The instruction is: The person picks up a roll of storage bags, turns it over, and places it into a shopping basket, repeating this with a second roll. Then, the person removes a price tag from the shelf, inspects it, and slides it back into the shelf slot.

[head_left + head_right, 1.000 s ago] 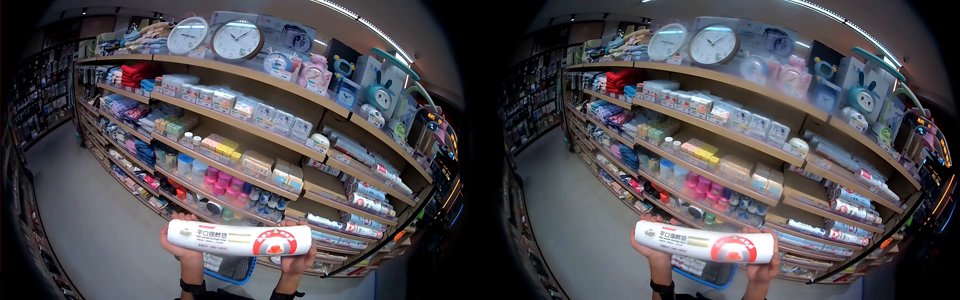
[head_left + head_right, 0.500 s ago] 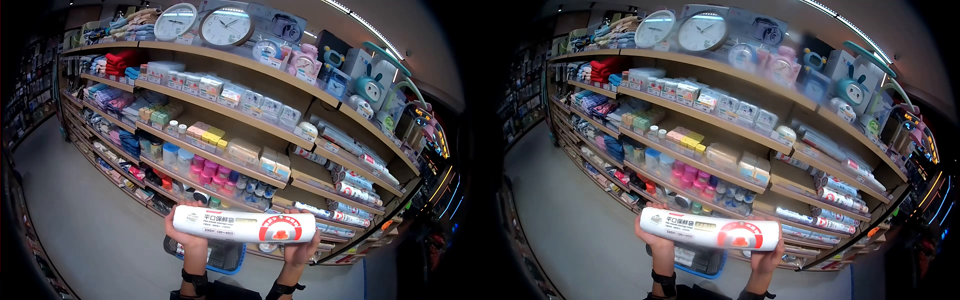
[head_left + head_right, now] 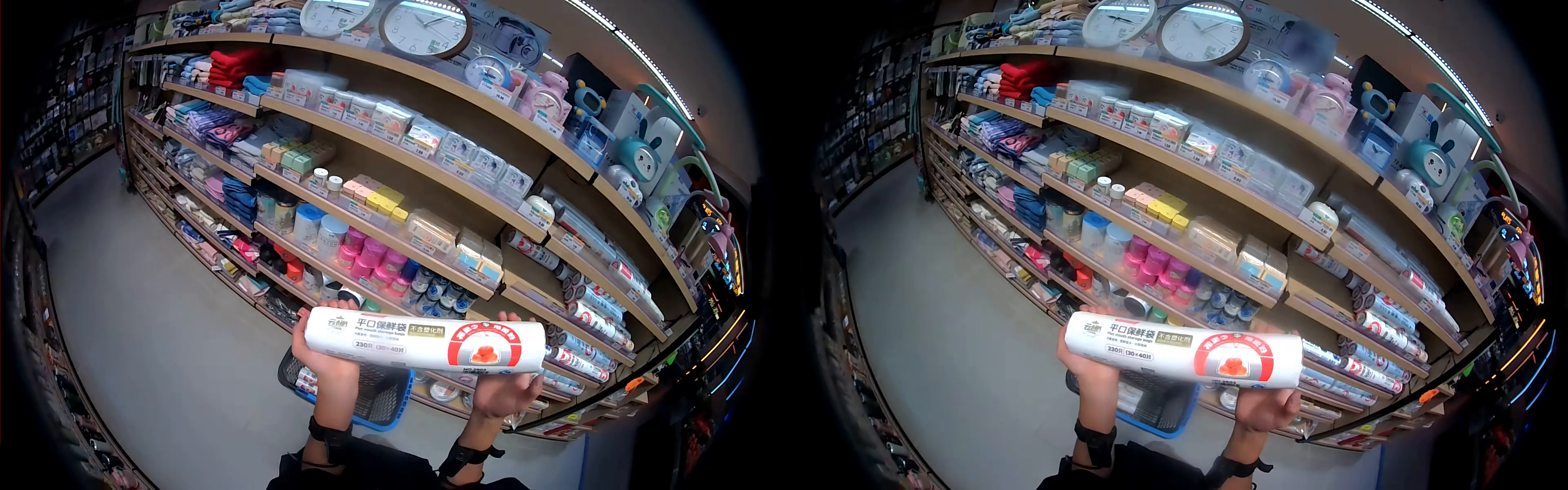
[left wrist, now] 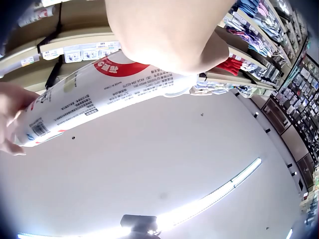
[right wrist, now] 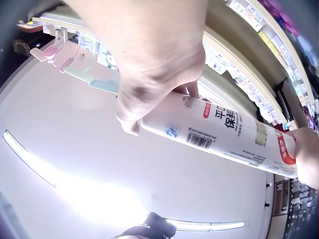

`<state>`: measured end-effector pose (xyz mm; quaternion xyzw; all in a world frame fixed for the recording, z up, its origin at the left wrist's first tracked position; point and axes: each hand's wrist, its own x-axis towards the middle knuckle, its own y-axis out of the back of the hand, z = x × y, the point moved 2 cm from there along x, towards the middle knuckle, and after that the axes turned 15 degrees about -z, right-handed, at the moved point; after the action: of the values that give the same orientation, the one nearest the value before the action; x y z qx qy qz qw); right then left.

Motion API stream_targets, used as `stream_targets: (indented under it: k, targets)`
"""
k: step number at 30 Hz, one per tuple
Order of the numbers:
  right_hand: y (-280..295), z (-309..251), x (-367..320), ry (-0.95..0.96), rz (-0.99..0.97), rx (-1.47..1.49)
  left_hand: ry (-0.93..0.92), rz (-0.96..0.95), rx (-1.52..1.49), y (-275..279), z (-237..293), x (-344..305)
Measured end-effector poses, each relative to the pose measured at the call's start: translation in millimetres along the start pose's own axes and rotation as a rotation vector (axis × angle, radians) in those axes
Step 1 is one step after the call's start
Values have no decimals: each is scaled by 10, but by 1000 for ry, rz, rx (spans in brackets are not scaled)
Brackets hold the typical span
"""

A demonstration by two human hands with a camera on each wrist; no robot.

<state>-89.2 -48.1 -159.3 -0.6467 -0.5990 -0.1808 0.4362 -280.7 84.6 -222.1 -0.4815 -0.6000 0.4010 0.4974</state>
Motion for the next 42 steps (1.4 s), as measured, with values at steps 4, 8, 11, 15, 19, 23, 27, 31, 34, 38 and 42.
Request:
stream_targets:
  k: [4, 8, 11, 15, 19, 23, 27, 31, 34, 38, 42]
  targets:
    - [-64, 196, -19, -230, -102, -40, 0, -31, -63, 185, -15, 33]
    - [-195, 503, 14, -385, -157, -170, 78, -43, -124, 262, -156, 69]
    - [-192, 586, 56, -298, -102, -97, 201, -162, -84, 258, -222, 123]
    - [-13, 502, 60, -309, 31, -284, 182, -7, 462, 231, -278, 158]
    - [-31, 321, 204, -174, -72, -1023, 126, -466, 790, -27, -321, 139]
    - [47, 166, 260, 49, -207, -1179, 300, -1073, 1209, -562, -520, -229]
    - [206, 287, 152, -78, -121, -796, 143, -1147, 1438, -667, -784, -463]
    - [240, 228, 125, -88, -215, -933, 125, -1122, 1467, -677, -736, -428]
    - [162, 201, 139, -72, -245, -995, -10, -1116, 1495, -659, -727, -419]
    - [200, 193, 134, -70, -275, -1028, -4, -1115, 1475, -632, -721, -459]
    - [196, 141, 105, -102, -251, -1006, -11, -1083, 1461, -652, -749, -514]
